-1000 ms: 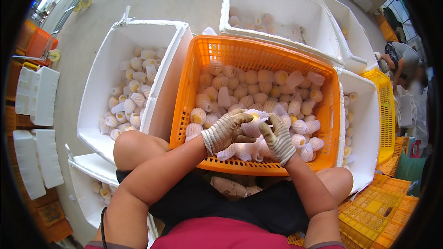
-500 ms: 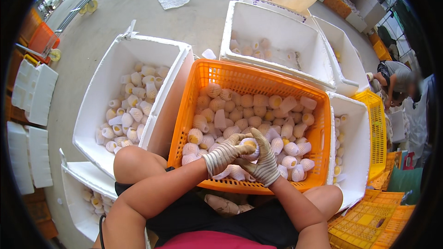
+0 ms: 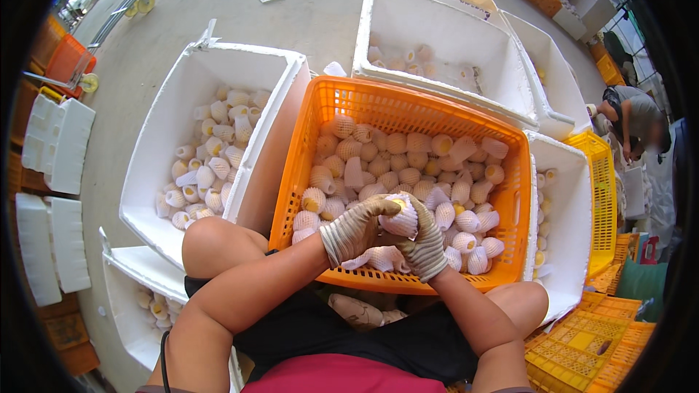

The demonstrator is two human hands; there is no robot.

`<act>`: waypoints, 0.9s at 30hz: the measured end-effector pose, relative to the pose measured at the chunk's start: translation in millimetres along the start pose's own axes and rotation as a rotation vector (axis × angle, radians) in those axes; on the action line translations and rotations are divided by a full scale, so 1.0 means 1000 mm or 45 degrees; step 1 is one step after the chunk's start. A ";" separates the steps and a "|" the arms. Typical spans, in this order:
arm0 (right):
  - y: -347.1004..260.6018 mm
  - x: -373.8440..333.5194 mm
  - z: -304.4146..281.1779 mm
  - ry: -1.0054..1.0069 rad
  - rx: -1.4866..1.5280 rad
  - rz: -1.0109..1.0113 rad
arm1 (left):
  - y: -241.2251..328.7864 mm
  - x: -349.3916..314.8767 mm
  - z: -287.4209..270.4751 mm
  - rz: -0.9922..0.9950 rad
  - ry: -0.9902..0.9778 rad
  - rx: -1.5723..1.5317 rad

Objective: The person sits cross-legged and repeatedly picks small yellow fruits from an orange basket, removes their white foam netting, and places the unwrapped fruits into a white styrofoam box. The process continues throughout the clip.

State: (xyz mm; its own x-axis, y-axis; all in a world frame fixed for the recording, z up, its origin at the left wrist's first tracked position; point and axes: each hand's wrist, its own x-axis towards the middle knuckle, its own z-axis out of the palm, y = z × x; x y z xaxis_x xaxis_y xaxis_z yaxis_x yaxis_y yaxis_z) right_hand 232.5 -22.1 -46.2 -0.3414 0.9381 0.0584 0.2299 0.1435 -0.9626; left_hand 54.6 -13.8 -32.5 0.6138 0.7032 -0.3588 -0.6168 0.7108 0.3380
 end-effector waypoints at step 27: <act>-0.028 0.201 -0.060 0.243 0.575 0.422 | 0.041 0.005 -0.006 0.133 0.621 0.081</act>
State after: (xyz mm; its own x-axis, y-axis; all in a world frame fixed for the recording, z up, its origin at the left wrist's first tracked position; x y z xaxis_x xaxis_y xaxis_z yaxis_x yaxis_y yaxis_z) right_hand 212.0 181.6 8.2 -0.1380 0.9561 -0.2586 -0.1291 -0.2763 -0.9524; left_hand 29.0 18.9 -25.9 0.2394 0.6932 -0.6798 -0.6224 0.6470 0.4405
